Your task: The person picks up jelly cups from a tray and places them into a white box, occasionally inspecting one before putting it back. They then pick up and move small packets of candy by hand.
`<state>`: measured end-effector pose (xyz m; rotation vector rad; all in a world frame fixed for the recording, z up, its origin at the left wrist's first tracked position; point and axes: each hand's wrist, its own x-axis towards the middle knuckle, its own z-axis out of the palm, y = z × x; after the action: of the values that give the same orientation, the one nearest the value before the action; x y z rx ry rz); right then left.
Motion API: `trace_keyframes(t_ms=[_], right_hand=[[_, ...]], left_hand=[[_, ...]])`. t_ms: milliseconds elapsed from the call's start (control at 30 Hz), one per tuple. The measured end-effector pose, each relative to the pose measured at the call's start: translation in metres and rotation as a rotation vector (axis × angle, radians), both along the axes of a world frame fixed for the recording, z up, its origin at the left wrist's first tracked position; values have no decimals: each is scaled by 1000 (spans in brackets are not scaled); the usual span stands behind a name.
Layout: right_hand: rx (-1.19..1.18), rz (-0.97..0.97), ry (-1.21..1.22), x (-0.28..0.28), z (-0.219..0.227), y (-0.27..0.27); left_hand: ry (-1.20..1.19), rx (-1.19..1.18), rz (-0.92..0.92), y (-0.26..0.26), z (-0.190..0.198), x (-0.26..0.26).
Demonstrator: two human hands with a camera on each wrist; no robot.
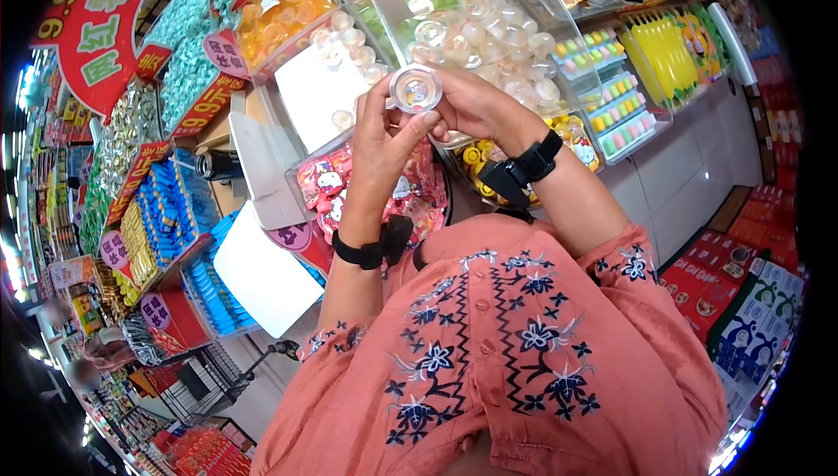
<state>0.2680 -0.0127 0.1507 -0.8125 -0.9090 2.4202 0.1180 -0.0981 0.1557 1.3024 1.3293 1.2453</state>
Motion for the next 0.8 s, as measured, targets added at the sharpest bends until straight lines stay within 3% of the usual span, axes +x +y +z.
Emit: trace_keyframes(t_ms=[67,400,567,800], right_hand=[[42,22,-37,-1,-2,2],[133,-34,-177,-4,-6,4],[144,-45,-148,-4,-1,1],[147,-35,-106,0,1,-2]], left_hand=[[91,8,11,2,0,-2],[7,35,-1,3,-10,-5],[-215,15,-21,1,-3,-3],[-175,19,-29,1,-5,-5]])
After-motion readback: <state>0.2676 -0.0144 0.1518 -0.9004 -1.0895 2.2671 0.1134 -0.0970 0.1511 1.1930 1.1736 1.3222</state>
